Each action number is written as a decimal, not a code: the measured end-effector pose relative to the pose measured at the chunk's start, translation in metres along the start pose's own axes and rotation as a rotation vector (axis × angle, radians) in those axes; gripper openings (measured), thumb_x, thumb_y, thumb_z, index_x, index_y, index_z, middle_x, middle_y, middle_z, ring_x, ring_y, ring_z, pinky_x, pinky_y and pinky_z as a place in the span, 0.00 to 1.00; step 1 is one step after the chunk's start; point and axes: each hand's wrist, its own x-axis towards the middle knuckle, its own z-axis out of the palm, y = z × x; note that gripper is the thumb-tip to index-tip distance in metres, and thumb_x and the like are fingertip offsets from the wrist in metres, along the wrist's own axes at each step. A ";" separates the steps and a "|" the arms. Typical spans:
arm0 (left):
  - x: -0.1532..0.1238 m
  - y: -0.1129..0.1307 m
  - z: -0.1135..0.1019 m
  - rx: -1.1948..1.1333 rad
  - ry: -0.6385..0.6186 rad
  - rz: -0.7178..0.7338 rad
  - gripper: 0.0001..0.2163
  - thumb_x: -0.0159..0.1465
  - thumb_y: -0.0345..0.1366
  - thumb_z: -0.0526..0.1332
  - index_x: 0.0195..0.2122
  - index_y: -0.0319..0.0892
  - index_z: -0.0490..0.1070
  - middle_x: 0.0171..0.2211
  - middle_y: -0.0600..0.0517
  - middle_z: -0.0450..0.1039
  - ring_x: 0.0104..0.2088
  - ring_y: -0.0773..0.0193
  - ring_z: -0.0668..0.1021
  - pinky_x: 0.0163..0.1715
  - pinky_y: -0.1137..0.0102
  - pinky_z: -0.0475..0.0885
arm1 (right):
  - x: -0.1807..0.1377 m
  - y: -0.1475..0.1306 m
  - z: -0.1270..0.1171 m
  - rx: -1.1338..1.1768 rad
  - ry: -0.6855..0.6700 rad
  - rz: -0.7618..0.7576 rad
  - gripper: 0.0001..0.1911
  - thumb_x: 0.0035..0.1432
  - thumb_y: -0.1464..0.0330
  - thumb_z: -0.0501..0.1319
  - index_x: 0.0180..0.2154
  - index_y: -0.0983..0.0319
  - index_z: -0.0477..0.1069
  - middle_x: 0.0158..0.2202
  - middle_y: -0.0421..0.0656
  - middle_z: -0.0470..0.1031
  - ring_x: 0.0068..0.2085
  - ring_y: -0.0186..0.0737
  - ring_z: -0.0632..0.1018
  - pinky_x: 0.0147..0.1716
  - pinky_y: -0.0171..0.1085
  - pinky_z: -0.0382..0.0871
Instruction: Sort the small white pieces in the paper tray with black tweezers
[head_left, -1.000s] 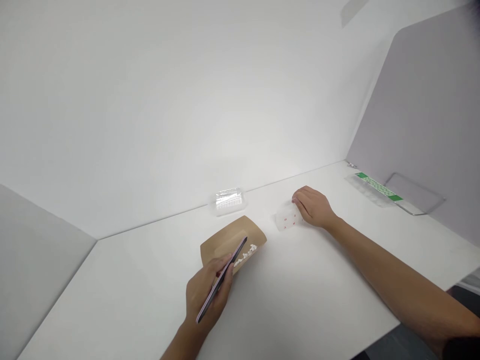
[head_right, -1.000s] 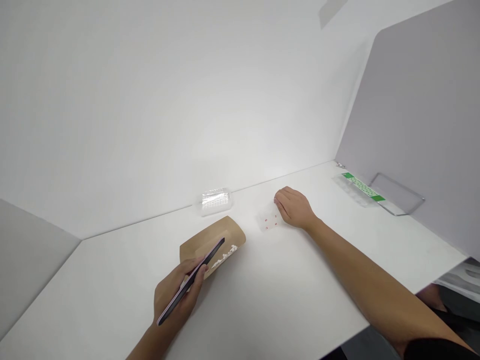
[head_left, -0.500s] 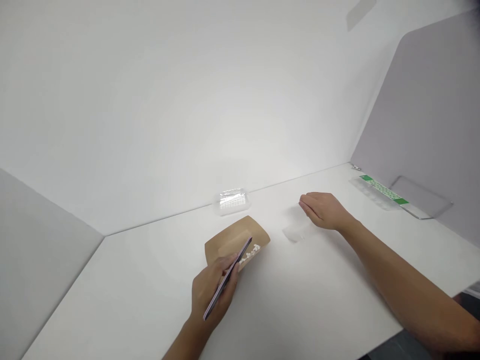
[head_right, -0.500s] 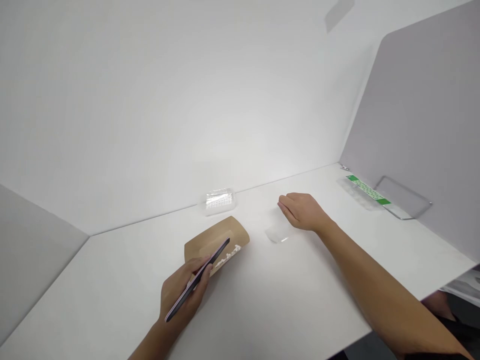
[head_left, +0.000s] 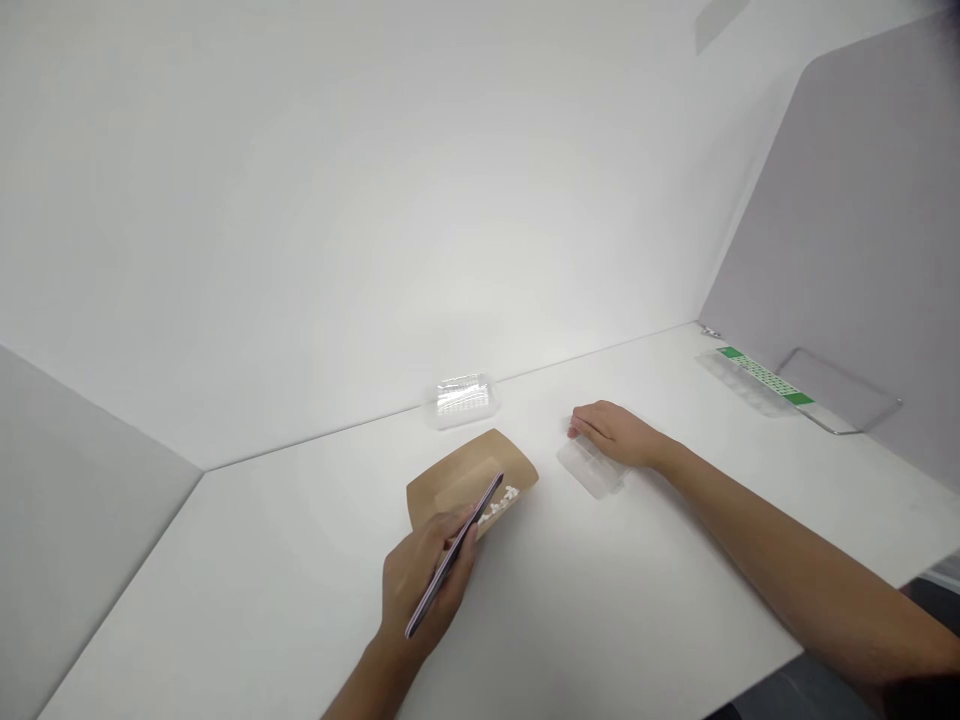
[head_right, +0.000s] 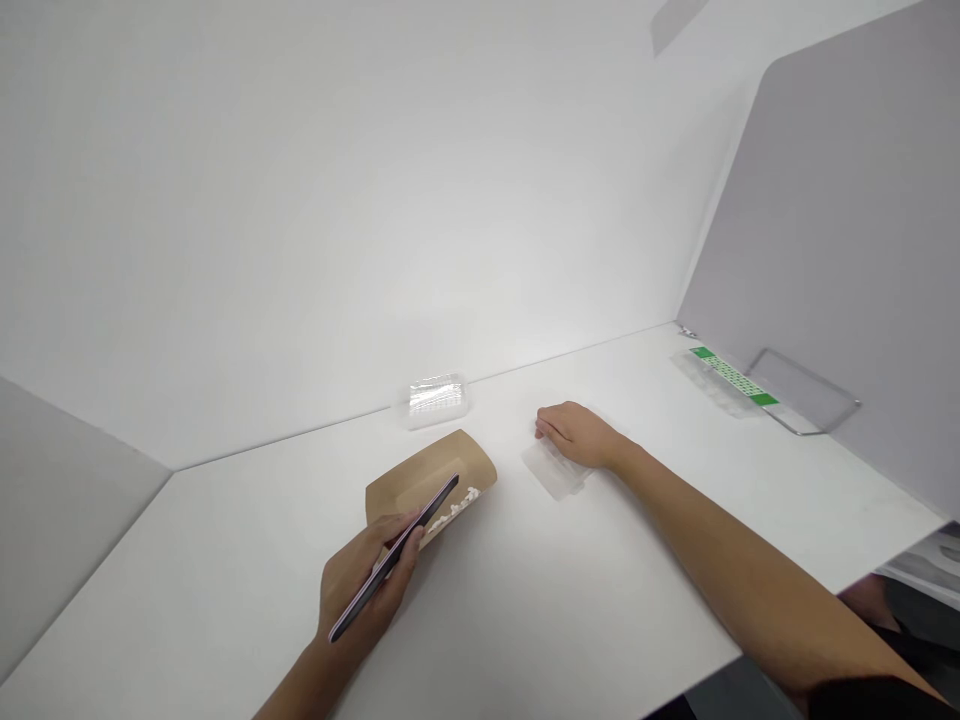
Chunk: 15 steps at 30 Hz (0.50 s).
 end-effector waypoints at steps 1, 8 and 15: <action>0.000 0.000 0.000 -0.002 -0.008 -0.006 0.08 0.70 0.33 0.61 0.49 0.47 0.76 0.40 0.53 0.82 0.33 0.65 0.82 0.32 0.72 0.76 | 0.000 0.000 0.001 -0.010 -0.006 0.021 0.22 0.76 0.60 0.42 0.37 0.57 0.71 0.35 0.43 0.79 0.37 0.43 0.77 0.42 0.44 0.69; 0.002 0.000 -0.002 0.016 -0.023 0.008 0.09 0.70 0.33 0.61 0.49 0.47 0.76 0.40 0.52 0.83 0.34 0.65 0.83 0.32 0.73 0.76 | 0.001 0.000 0.002 -0.039 0.048 0.109 0.19 0.75 0.60 0.46 0.35 0.57 0.68 0.32 0.40 0.77 0.32 0.40 0.74 0.35 0.39 0.65; 0.000 -0.001 0.000 0.029 -0.030 -0.032 0.09 0.71 0.34 0.60 0.50 0.46 0.76 0.39 0.51 0.82 0.33 0.66 0.81 0.33 0.73 0.75 | 0.004 -0.004 0.005 -0.069 0.103 0.028 0.18 0.74 0.61 0.48 0.34 0.58 0.69 0.33 0.41 0.78 0.34 0.40 0.76 0.39 0.40 0.65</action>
